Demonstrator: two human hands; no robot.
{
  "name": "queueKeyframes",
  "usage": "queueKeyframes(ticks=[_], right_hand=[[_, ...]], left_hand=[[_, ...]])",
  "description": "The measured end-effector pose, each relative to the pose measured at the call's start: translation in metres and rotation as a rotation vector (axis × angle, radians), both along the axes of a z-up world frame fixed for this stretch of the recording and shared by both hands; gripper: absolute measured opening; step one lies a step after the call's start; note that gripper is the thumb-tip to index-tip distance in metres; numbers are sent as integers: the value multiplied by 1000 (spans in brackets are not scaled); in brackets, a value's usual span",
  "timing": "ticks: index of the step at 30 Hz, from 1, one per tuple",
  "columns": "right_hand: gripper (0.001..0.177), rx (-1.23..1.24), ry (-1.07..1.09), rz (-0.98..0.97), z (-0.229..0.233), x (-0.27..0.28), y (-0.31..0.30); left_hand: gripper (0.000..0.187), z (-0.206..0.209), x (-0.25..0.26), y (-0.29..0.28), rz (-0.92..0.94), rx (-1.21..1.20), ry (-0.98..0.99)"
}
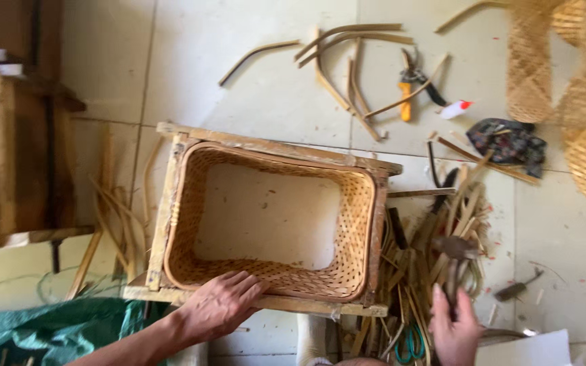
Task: The person is weaving a rectangular basket using thin wooden strips. They insert and secure the strips into a wooden frame, using a hammer to tap them into place.
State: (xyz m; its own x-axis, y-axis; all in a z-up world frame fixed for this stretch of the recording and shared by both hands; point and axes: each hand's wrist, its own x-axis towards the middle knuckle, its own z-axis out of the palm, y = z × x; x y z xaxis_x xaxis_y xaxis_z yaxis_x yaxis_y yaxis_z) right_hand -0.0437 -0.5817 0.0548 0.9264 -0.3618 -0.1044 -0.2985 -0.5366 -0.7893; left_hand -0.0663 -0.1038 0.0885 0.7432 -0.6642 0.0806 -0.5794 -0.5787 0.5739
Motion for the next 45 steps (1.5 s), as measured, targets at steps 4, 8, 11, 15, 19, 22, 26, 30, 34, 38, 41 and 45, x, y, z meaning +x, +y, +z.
queueKeyframes(ticks=[4, 8, 11, 15, 19, 22, 26, 30, 34, 38, 41, 45], right_hand=[[41, -322, 43, -38, -66, -21, -37], [48, -531, 272, -86, -98, -37, -49], [51, -589, 381, -119, -106, -42, -49], [51, -427, 342, -60, -120, -36, -60], [55, -663, 279, 0, -114, -35, -47], [50, -724, 115, 110, -70, -24, -26], [40, -328, -150, 355, 3, 5, 38], [61, -30, -331, 1154, 34, 16, 142], [65, -98, 141, 1365, 21, 27, 193], [56, -142, 237, 1362, 2, 27, 190], [52, -112, 191, 1348, -2, 27, 192], [58, -184, -12, 1395, 6, 19, 193]], left_hand=[[46, -6, -1, -4, -14, 86, -53], [26, -11, -2, -4, 44, 45, 57], [24, -14, -2, -3, 38, 56, 102], [37, -14, -1, -7, 50, 71, 94], [55, -13, -2, -8, 57, 78, 34], [59, -9, -6, -9, 80, 60, -17], [56, -3, -3, -8, 66, 100, 8], [53, 6, 1, -11, 56, -18, -89], [49, 6, 1, -8, 46, -15, 15], [47, 0, 0, -9, 54, -18, 15], [48, -4, 2, -4, 36, -48, 33], [63, -22, -5, -9, -49, 29, -139]])
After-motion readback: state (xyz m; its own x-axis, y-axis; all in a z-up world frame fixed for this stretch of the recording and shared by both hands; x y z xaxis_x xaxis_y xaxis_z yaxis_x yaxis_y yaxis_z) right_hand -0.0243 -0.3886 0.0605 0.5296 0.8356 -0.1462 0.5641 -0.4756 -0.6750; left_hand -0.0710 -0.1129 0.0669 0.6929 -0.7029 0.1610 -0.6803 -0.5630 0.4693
